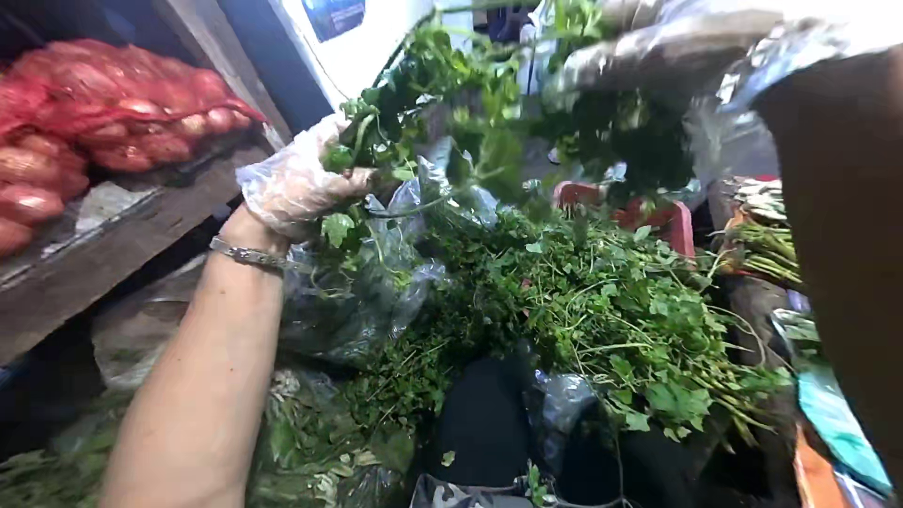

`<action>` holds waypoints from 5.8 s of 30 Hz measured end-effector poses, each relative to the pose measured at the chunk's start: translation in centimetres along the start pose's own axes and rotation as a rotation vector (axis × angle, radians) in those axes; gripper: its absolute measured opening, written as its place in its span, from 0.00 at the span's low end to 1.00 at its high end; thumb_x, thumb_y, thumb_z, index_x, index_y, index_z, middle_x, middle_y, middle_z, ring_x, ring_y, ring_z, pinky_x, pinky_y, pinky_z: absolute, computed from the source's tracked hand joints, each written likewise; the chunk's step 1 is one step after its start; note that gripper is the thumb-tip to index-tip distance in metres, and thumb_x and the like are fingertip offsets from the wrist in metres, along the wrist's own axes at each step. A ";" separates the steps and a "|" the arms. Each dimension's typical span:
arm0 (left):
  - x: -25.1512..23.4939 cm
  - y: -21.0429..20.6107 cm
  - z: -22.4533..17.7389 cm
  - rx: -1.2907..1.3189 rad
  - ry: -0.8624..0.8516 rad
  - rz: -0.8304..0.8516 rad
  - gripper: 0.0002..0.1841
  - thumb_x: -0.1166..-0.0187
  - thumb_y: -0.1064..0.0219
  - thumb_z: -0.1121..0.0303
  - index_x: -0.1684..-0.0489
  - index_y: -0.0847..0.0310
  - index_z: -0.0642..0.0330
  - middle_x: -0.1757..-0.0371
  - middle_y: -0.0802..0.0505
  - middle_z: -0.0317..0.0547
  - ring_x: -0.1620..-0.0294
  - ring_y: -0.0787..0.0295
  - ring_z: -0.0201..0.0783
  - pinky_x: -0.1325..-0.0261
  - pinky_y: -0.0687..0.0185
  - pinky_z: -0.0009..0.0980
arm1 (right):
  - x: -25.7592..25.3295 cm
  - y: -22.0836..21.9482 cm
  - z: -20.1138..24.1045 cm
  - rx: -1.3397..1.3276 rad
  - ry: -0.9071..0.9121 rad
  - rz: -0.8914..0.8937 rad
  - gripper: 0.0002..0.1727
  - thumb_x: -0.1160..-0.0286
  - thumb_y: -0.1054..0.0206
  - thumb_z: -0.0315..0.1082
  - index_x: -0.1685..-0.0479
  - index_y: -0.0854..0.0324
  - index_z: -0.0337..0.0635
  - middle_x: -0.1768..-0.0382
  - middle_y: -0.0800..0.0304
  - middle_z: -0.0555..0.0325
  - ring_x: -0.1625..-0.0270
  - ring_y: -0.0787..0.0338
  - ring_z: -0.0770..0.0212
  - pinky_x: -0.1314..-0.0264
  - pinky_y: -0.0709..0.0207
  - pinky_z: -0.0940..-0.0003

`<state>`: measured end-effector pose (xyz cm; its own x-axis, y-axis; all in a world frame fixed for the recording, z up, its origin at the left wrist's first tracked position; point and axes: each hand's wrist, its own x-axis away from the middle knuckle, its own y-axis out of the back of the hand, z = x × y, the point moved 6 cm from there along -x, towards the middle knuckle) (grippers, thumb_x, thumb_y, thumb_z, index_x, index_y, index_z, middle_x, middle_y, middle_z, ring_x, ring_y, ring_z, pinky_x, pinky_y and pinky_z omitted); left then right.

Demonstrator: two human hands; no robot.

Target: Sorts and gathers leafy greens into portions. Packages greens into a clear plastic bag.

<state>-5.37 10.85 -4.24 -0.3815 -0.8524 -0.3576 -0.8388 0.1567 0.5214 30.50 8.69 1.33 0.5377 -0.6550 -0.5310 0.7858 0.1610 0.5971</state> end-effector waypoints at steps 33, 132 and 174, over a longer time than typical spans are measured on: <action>3.5 -5.5 4.4 -0.187 0.007 0.150 0.58 0.40 0.19 0.48 0.06 0.54 0.54 0.15 0.27 0.52 0.20 0.26 0.47 0.25 0.25 0.46 | 4.6 -7.2 1.9 0.340 -0.373 0.039 0.10 0.17 0.35 0.37 0.51 0.15 0.41 0.63 0.13 0.61 0.60 0.16 0.74 0.53 0.21 0.71; 3.5 -10.4 -3.0 -0.092 -0.501 0.063 0.15 0.36 0.38 0.76 0.54 0.13 0.72 0.55 0.06 0.47 0.53 0.10 0.28 0.40 0.16 0.29 | 14.5 -11.3 -4.0 -0.486 -0.769 -0.458 0.11 0.10 0.45 0.36 0.43 0.21 0.42 0.63 0.13 0.67 0.65 0.16 0.77 0.60 0.21 0.80; 0.1 -9.7 2.5 -0.418 0.111 0.658 0.46 0.29 0.22 0.55 0.10 0.41 0.60 0.20 0.23 0.62 0.20 0.26 0.54 0.20 0.34 0.56 | 8.1 -6.3 2.2 0.028 -0.610 -0.237 0.09 0.20 0.39 0.24 0.47 0.18 0.35 0.64 0.15 0.62 0.64 0.18 0.81 0.57 0.23 0.84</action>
<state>1.72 10.50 -11.29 -0.6896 -0.6977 0.1939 -0.2297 0.4647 0.8552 29.28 0.70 -5.39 0.0750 -0.9729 -0.2189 0.8487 -0.0530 0.5261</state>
